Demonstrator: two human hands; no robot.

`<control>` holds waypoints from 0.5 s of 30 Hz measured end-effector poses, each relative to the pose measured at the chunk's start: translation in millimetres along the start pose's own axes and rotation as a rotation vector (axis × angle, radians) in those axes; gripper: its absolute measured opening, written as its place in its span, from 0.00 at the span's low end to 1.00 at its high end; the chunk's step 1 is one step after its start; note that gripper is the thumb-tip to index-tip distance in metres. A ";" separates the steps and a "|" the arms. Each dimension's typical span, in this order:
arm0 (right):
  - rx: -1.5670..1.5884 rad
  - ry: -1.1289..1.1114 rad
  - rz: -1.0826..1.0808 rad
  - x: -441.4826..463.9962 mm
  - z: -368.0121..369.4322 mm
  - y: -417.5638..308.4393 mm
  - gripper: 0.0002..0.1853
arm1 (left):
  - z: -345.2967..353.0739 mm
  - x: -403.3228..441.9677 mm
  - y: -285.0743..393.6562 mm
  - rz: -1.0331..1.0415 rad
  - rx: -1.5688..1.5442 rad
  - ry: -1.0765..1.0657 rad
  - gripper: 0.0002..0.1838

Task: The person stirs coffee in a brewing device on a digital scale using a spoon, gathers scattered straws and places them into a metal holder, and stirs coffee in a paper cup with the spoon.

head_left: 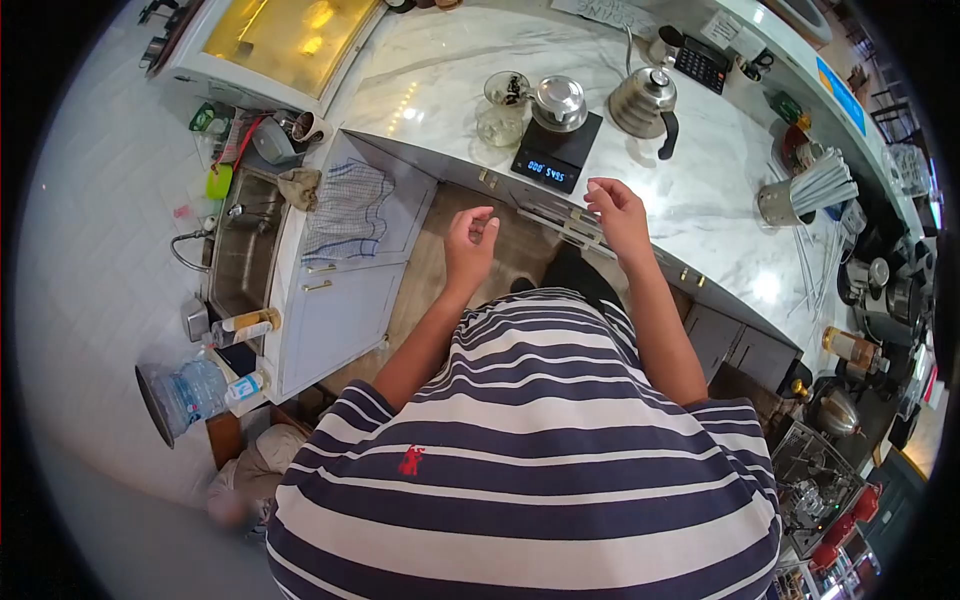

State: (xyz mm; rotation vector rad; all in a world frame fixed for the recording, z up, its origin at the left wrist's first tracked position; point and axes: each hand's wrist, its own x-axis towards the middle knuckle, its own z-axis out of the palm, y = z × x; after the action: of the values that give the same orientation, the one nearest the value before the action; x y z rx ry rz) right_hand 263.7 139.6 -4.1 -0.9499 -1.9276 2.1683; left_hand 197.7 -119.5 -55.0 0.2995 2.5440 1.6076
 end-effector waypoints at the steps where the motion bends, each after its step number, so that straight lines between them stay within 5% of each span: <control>1: -0.008 0.002 0.010 5.5 5.7 -7.2 0.17 | 3.5 4.6 -0.3 -0.011 -0.012 -0.005 0.13; 15: -0.074 0.111 -0.031 81.9 37.7 -25.3 0.21 | 0.8 91.7 34.2 0.044 -0.100 -0.004 0.12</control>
State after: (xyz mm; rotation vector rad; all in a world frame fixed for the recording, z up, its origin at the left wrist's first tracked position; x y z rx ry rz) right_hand 170.9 149.3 -11.9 -1.0220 -1.9699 1.9953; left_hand 112.1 -83.6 -23.9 0.3505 2.4607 1.7408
